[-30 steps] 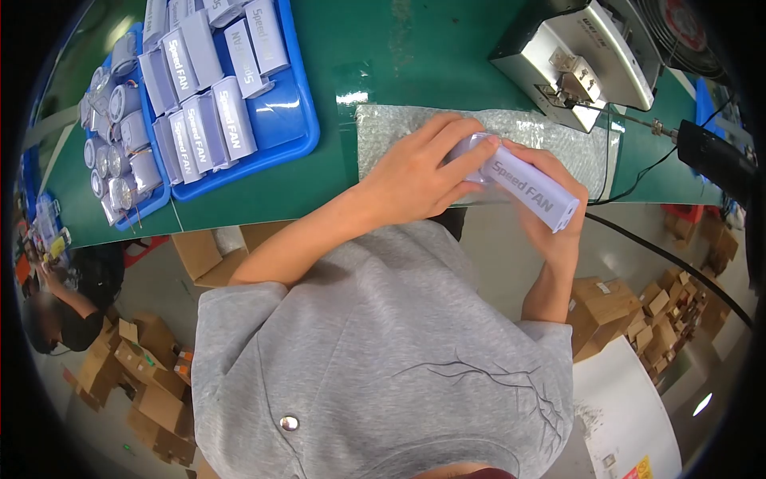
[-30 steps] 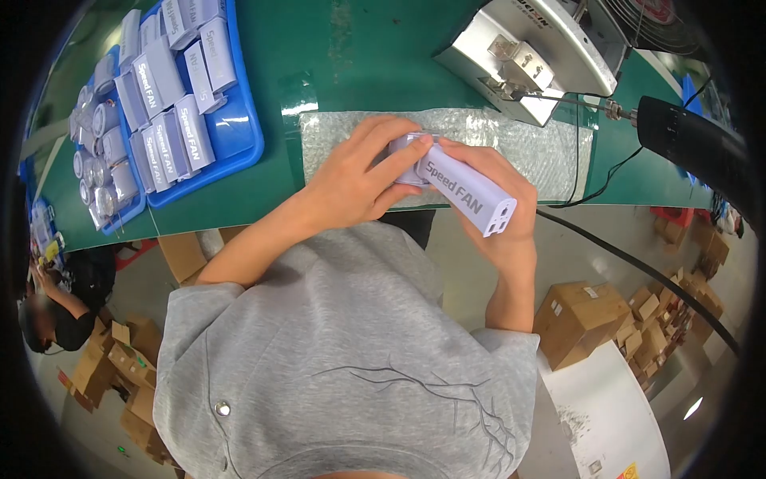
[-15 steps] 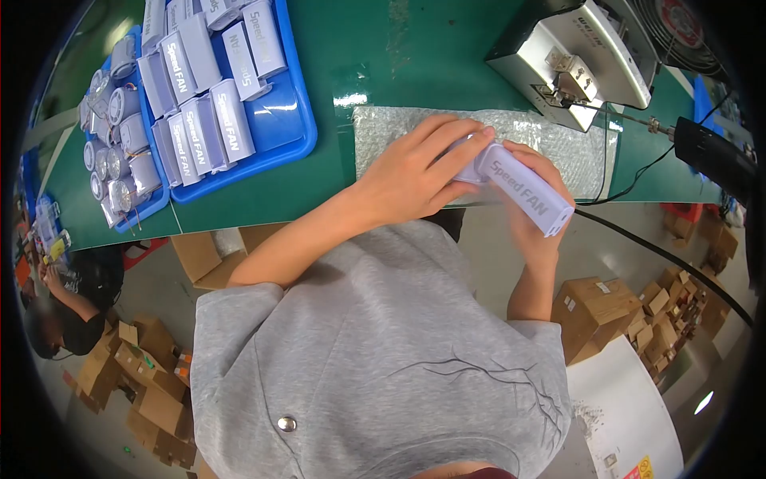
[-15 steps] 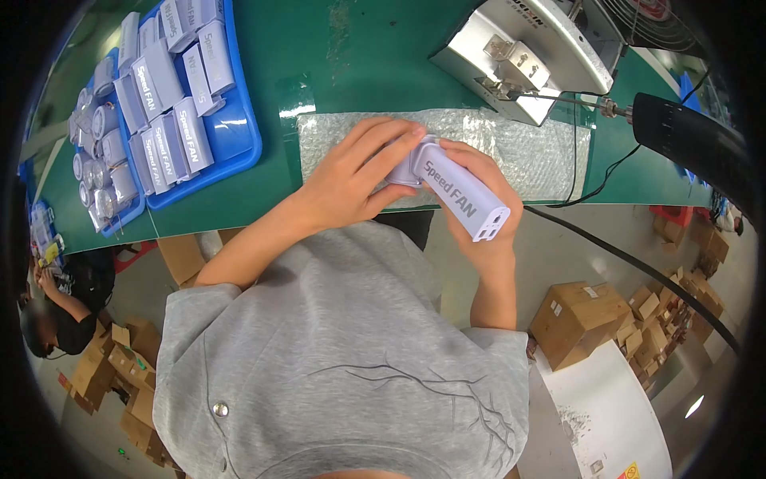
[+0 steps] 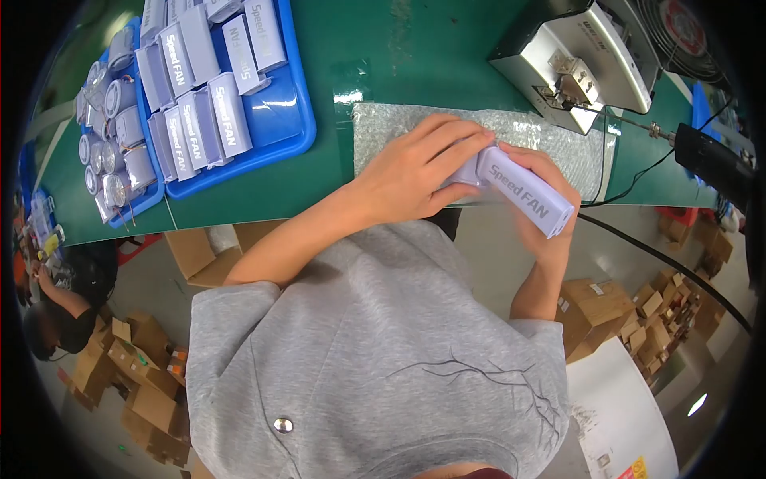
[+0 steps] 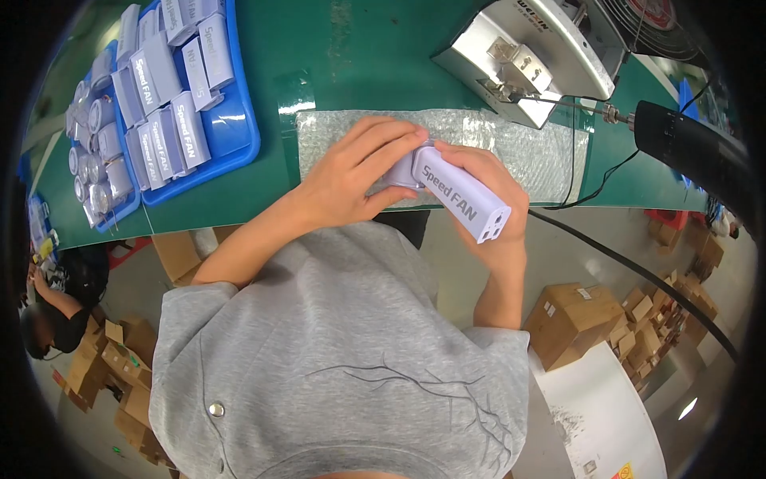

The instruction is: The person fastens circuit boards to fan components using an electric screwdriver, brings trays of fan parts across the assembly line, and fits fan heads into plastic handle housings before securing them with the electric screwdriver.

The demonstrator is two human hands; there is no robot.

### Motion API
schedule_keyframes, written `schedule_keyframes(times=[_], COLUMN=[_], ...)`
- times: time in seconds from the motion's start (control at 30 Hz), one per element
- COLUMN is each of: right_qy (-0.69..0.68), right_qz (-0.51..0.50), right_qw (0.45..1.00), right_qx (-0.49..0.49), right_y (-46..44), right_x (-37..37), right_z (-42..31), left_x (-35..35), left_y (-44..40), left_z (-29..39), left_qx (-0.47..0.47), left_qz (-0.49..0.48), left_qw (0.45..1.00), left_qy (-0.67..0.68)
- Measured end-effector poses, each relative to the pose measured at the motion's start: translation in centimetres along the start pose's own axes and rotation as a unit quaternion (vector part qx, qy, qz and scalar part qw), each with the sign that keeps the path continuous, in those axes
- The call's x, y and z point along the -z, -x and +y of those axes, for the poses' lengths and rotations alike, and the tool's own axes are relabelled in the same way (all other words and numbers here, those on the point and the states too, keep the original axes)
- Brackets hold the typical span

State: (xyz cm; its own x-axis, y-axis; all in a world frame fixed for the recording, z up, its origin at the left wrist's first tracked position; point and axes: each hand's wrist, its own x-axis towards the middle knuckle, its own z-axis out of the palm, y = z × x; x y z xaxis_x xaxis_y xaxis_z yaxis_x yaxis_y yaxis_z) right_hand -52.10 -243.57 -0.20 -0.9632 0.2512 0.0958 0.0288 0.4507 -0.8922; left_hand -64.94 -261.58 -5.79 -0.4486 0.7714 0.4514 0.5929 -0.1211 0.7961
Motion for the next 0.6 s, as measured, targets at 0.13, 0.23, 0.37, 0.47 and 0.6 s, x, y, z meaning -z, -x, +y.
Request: schedule_keyframes(times=[0.13, 0.23, 0.37, 0.47, 0.6], right_qy=[0.019, 0.026, 0.032, 0.030, -0.049], right_qz=[0.025, 0.018, -0.007, -0.004, 0.062], right_qw=[0.999, 0.999, 0.999, 0.999, 0.996], right_qx=[0.026, 0.023, 0.004, -0.010, -0.038], right_y=[-0.1, -0.5, -0.5, -0.4, 0.0], right_x=[-0.4, -0.1, 0.2, 0.0, -0.7], right_z=[-0.3, -1.0, -1.1, -1.1, -1.9], left_x=[-0.1, -0.2, -0.1, 0.0, -0.1], left_y=[0.0, 0.0, 0.0, 0.1, 0.1], left_z=[0.0, -0.1, -0.1, -0.2, 0.2], left_qx=[0.001, 0.002, -0.002, 0.000, 0.010], left_qz=[0.003, 0.006, 0.010, 0.011, 0.014], left_qw=[1.000, 1.000, 1.000, 1.000, 1.000], left_qy=[0.001, 0.014, 0.016, 0.014, -0.001])
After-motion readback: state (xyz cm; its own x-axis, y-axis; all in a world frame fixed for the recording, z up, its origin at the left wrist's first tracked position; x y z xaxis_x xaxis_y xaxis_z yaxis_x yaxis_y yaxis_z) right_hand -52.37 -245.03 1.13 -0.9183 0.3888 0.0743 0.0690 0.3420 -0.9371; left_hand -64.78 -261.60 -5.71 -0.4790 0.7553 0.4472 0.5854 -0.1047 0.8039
